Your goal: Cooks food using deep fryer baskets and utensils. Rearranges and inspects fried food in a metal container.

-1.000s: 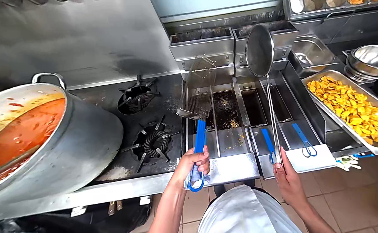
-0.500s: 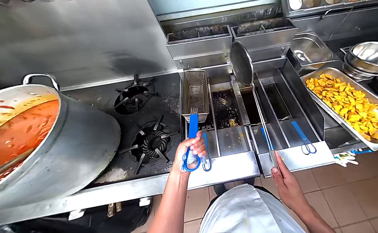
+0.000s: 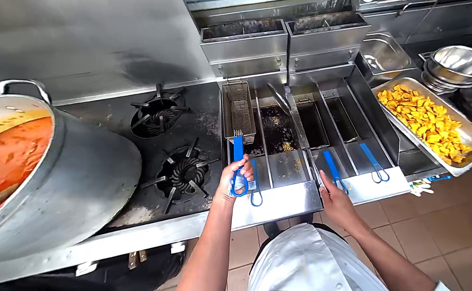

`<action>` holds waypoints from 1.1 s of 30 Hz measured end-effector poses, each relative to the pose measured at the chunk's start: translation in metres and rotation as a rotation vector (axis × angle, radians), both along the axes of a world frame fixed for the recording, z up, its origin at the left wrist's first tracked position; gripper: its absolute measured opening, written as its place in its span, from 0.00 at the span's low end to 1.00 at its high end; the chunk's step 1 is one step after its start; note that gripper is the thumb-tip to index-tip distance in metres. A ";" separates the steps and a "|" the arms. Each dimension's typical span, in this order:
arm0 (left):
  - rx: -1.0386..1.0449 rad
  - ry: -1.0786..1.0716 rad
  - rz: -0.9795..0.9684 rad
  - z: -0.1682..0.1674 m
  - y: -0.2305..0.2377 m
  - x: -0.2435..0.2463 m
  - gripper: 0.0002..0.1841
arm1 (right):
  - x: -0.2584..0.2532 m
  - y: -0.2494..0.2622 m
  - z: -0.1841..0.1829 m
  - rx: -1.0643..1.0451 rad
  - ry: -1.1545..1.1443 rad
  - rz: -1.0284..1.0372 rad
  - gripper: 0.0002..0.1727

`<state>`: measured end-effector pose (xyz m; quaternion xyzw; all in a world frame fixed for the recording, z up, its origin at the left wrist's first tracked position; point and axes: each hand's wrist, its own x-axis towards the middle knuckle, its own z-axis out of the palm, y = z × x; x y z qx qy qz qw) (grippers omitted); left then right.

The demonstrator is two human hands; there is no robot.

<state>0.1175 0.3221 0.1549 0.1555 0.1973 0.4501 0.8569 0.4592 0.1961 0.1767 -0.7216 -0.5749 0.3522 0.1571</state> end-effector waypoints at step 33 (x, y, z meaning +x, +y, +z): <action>-0.442 0.820 0.340 -0.054 -0.245 -0.022 0.25 | -0.082 0.231 0.130 -0.416 1.165 -0.511 0.06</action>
